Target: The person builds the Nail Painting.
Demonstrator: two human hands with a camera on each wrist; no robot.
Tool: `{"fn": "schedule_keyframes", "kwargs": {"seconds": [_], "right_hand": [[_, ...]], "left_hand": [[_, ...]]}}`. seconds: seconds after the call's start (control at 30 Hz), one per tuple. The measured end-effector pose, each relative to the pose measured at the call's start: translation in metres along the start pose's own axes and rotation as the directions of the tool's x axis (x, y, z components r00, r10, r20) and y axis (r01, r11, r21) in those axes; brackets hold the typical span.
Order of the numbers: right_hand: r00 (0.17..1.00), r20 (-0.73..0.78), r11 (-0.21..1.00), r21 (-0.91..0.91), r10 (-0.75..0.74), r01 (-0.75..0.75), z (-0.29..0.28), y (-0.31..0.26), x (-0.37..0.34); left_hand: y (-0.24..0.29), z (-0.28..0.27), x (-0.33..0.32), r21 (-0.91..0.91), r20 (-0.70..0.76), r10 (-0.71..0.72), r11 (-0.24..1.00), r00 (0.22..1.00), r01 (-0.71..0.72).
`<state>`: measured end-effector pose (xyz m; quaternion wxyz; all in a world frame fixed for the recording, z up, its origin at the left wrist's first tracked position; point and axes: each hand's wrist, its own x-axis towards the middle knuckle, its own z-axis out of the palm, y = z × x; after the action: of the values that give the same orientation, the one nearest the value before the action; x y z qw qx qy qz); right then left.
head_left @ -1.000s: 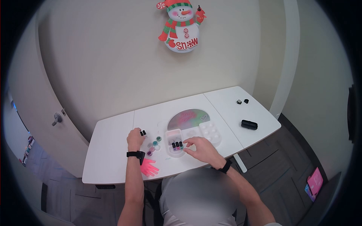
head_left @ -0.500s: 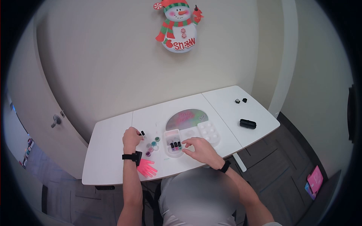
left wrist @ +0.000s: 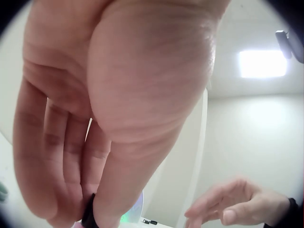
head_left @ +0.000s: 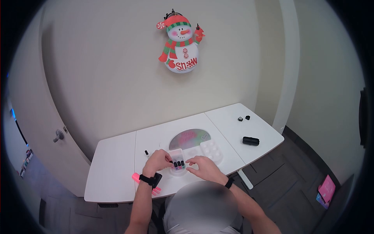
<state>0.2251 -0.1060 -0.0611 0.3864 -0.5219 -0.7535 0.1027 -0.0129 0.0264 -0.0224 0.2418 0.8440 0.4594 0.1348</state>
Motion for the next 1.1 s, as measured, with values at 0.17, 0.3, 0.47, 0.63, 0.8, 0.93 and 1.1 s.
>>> {"fn": "schedule_keyframes", "kwargs": {"seconds": [0.17,0.3,0.47,0.63,0.8,0.93,1.1], "right_hand": [[1.000,0.006,1.000,-0.013,0.003,-0.003,0.003,0.002,0.001],[0.999,0.007,0.997,0.055,0.048,-0.049,0.004,0.000,0.000],[0.997,0.034,0.996,0.060,0.065,-0.067,0.002,-0.001,0.003],[0.996,0.036,0.995,0.061,0.082,-0.084,0.001,0.000,0.003],[0.997,0.031,0.996,0.054,0.076,-0.078,0.000,-0.002,0.003],[0.997,0.024,0.996,0.058,0.069,-0.071,0.001,-0.001,0.002],[0.998,0.018,0.996,0.070,0.058,-0.059,0.003,0.001,0.003]], "left_hand": [[-0.007,0.007,0.005,0.017,-0.004,0.017,1.000,1.000,-0.017],[-0.015,0.017,0.008,0.021,-0.008,0.052,0.998,0.999,-0.052],[-0.015,0.020,0.010,0.040,-0.005,-0.017,0.999,1.000,0.018],[-0.009,0.022,0.007,0.190,-0.063,0.053,0.981,0.997,-0.040],[-0.010,0.024,0.007,0.196,-0.051,0.057,0.980,0.997,-0.046],[-0.002,0.003,-0.003,0.069,0.053,0.038,0.997,0.998,-0.042],[-0.079,-0.011,0.015,0.156,-0.139,0.050,0.987,0.989,-0.028]]}}
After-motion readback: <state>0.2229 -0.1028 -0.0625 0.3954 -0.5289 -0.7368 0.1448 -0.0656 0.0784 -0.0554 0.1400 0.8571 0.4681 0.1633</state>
